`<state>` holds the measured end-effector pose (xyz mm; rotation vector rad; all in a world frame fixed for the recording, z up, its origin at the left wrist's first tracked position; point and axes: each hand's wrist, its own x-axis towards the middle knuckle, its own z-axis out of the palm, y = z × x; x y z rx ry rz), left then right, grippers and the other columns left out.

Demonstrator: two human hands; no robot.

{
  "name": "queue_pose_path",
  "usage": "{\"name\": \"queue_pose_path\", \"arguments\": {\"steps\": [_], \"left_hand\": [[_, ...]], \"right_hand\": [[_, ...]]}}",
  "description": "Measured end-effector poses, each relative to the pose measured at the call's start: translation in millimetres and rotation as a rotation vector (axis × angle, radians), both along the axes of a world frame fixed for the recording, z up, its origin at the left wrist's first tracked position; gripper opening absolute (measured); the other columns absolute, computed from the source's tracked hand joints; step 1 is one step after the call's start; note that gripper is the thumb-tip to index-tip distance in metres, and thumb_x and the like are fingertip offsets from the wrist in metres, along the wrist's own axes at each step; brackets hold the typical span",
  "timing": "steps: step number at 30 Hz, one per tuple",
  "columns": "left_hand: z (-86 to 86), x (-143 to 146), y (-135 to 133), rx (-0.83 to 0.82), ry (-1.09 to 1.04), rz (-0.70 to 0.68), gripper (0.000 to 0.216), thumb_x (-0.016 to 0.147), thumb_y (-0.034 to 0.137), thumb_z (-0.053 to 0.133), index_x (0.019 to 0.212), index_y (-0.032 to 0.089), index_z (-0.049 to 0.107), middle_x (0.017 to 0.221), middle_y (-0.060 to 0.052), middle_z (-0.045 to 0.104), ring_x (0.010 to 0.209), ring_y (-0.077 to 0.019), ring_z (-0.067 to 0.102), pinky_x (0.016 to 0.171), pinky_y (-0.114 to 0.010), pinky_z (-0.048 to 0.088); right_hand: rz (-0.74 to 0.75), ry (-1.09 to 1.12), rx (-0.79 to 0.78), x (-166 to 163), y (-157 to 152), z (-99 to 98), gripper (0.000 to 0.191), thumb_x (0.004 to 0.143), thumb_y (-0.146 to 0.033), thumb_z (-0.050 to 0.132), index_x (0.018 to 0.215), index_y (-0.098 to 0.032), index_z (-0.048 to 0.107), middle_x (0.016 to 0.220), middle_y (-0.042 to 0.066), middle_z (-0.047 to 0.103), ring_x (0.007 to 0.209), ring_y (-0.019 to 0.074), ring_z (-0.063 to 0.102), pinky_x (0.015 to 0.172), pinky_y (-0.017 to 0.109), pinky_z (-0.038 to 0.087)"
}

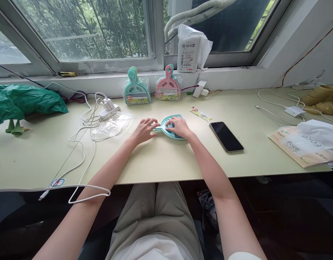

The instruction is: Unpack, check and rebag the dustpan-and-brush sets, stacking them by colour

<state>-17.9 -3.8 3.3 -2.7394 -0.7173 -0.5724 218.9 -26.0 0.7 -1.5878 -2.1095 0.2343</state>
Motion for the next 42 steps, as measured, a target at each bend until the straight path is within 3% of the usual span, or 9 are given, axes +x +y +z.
{"name": "queue_pose_path", "arguments": {"steps": [8, 20, 27, 31, 34, 36, 39, 42], "left_hand": [[-16.2, -1.2, 9.1, 0.076, 0.067, -0.041, 0.029, 0.095, 0.012, 0.041, 0.115, 0.017, 0.062, 0.112, -0.010, 0.065, 0.103, -0.0195, 0.059, 0.084, -0.031, 0.046], [-11.0, 5.0, -2.8, 0.024, 0.220, 0.065, 0.030, 0.092, 0.002, 0.039, 0.105, 0.013, 0.063, 0.096, -0.010, 0.065, 0.085, -0.0170, 0.064, 0.063, -0.026, 0.045], [-14.4, 3.6, -0.3, -0.094, 0.109, 0.038, 0.028, 0.091, 0.005, 0.039, 0.100, 0.015, 0.064, 0.097, -0.011, 0.063, 0.093, -0.0200, 0.061, 0.076, -0.030, 0.050], [-9.5, 1.7, 2.4, -0.141, -0.270, 0.082, 0.029, 0.089, 0.009, 0.043, 0.109, 0.020, 0.062, 0.118, -0.011, 0.061, 0.114, -0.0236, 0.056, 0.105, -0.044, 0.041], [-1.0, 6.4, 2.4, -0.370, -0.772, 0.193, 0.046, 0.088, 0.023, 0.053, 0.134, 0.022, 0.045, 0.138, -0.014, 0.050, 0.129, -0.0262, 0.046, 0.110, -0.048, 0.036], [3.6, 12.4, -0.4, -0.793, -0.961, 0.196, 0.051, 0.090, 0.036, 0.052, 0.138, 0.022, 0.041, 0.133, -0.014, 0.054, 0.123, -0.0256, 0.052, 0.104, -0.045, 0.042], [3.6, 21.3, -9.3, -1.492, -0.804, 0.039, 0.053, 0.086, 0.048, 0.057, 0.133, 0.025, 0.049, 0.121, -0.011, 0.063, 0.111, -0.0276, 0.061, 0.089, -0.040, 0.052], [-3.3, 24.8, -15.9, -1.571, -0.826, -0.024, 0.069, 0.071, 0.040, 0.076, 0.133, 0.027, 0.048, 0.123, -0.009, 0.061, 0.111, -0.0301, 0.061, 0.080, -0.036, 0.054]], "right_hand": [[0.062, 0.128, 0.012, 2.2, 7.3, -9.4, 0.017, 0.078, -0.033, 0.071, 0.092, -0.024, 0.076, 0.105, 0.006, 0.069, 0.099, 0.0247, 0.061, 0.091, 0.040, 0.045], [0.080, 0.096, 0.008, 4.3, 9.7, -10.7, 0.013, 0.076, -0.030, 0.072, 0.086, -0.025, 0.075, 0.102, 0.005, 0.072, 0.102, 0.0260, 0.060, 0.091, 0.040, 0.045], [0.036, -0.002, -0.033, -5.5, -2.8, 3.4, 0.016, 0.078, -0.034, 0.069, 0.088, -0.023, 0.074, 0.098, 0.004, 0.072, 0.093, 0.0222, 0.061, 0.084, 0.035, 0.044], [-0.063, 0.037, -0.044, -17.2, -9.1, 11.9, 0.017, 0.074, -0.038, 0.070, 0.081, -0.023, 0.069, 0.093, 0.001, 0.072, 0.091, 0.0203, 0.063, 0.081, 0.032, 0.044], [-0.206, 0.171, 0.004, -28.7, -12.7, 16.4, 0.018, 0.074, -0.040, 0.069, 0.079, -0.024, 0.064, 0.091, 0.001, 0.071, 0.088, 0.0197, 0.064, 0.074, 0.030, 0.045], [-0.314, 0.251, 0.060, -38.1, -16.1, 18.1, 0.017, 0.075, -0.040, 0.067, 0.077, -0.024, 0.061, 0.089, 0.002, 0.070, 0.086, 0.0200, 0.065, 0.072, 0.030, 0.045], [-0.390, 0.279, 0.130, -49.1, -19.1, 18.5, 0.018, 0.077, -0.042, 0.065, 0.077, -0.025, 0.058, 0.088, 0.003, 0.069, 0.084, 0.0210, 0.064, 0.071, 0.031, 0.045], [-0.292, 0.313, 0.152, -42.6, -13.0, 17.0, 0.019, 0.081, -0.044, 0.060, 0.078, -0.024, 0.059, 0.087, 0.003, 0.069, 0.080, 0.0209, 0.064, 0.073, 0.033, 0.047]]}}
